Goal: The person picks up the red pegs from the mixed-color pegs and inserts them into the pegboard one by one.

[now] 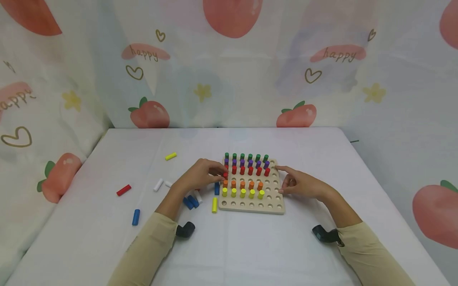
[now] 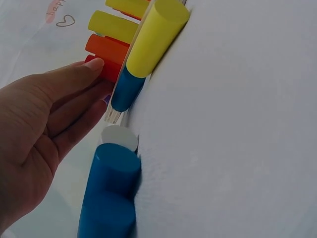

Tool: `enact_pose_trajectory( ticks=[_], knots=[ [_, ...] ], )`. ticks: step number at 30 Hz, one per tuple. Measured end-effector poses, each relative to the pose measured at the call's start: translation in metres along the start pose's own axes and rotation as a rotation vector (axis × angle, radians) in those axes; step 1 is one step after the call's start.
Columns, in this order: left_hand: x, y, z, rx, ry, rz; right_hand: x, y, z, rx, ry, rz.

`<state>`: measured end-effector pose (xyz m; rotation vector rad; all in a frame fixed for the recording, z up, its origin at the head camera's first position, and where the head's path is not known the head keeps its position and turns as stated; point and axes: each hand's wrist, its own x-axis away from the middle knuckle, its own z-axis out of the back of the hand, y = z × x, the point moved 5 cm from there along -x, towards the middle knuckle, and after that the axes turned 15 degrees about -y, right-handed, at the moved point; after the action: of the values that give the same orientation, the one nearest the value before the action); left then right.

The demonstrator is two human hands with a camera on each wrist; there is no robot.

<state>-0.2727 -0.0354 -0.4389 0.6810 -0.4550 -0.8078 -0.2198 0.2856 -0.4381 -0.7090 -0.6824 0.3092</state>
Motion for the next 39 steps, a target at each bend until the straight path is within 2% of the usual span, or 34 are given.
enact_pose_trajectory(
  ticks=[7,13,19,29,39],
  knots=[
    [0.014,-0.004,0.013,0.020,0.002,0.015,-0.003,-0.004,0.000,-0.007,-0.002,0.000],
    [0.027,-0.009,0.017,0.020,-0.020,0.052,-0.004,-0.001,-0.001,-0.009,-0.005,-0.005],
    [0.039,-0.013,0.020,0.015,-0.012,0.080,-0.004,0.001,-0.001,0.003,0.001,-0.006],
    [0.071,-0.027,0.027,0.003,0.050,0.130,-0.003,0.002,-0.004,-0.009,0.000,-0.008],
    [0.106,-0.037,0.049,-0.061,0.127,0.132,0.001,-0.001,-0.001,0.000,0.005,-0.007]
  ],
)
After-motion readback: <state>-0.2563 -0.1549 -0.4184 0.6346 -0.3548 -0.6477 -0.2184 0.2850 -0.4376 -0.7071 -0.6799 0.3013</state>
